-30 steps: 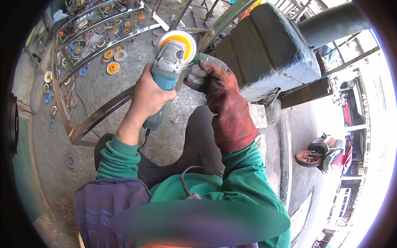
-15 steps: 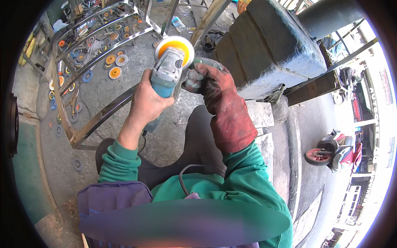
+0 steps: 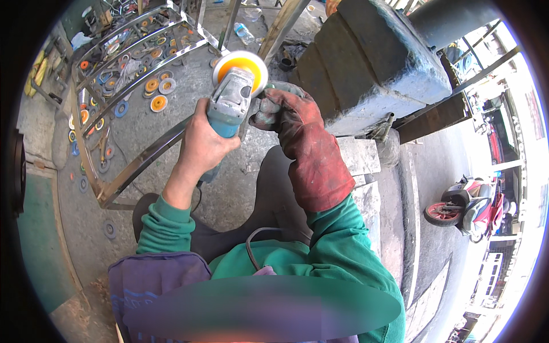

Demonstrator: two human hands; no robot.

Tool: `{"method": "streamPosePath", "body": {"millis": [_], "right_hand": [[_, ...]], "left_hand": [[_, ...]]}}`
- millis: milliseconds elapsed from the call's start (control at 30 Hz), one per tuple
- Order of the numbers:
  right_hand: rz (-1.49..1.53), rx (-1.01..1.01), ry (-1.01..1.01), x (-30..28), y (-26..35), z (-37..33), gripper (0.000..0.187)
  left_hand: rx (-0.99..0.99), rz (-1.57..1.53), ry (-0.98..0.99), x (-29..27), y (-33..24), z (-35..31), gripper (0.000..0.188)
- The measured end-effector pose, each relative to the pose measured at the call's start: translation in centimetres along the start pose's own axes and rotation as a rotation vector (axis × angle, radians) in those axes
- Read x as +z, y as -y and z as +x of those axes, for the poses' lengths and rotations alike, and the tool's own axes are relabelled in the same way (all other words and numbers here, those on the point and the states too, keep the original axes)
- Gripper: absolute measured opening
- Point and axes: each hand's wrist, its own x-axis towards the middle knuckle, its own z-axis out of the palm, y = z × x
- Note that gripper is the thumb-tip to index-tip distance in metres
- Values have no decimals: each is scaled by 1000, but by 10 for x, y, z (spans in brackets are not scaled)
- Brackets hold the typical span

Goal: The person uses an angle grinder with a polishing pad to polish a metal frame. They hold the frame with one hand and operate the grinder with the other, moving along the frame's edges and surfaces.

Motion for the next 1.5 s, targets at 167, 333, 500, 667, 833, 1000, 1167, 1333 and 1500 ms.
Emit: {"method": "streamPosePath", "body": {"millis": [167, 333, 500, 667, 833, 1000, 1167, 1333, 1500], "right_hand": [[-12, -17, 34, -1, 0, -1, 20], [-24, -11, 0, 0, -1, -2, 22], [9, -41, -19, 0, -2, -1, 16], [151, -61, 79, -15, 15, -4, 20], [14, -331, 4, -43, 63, -12, 31], [-173, -664, 4, -62, 145, -18, 35], [-458, -912, -128, -70, 233, -21, 36], [-495, -876, -139, -75, 289, -7, 40], [-412, -813, -224, -93, 304, 15, 46]], "left_hand": [[1, 11, 0, 1, 0, -1, 69], [2, 37, -2, 3, -2, -1, 69], [19, 38, -10, 4, 1, 1, 69], [-92, -200, -24, 12, 6, 8, 68], [-71, -540, -14, 27, 7, 30, 68], [-5, -567, -58, 37, -4, 40, 65], [0, -581, -45, 32, -12, 51, 66], [13, -551, -86, 35, -10, 60, 67], [-35, -544, -118, 37, -3, 60, 67]]}}
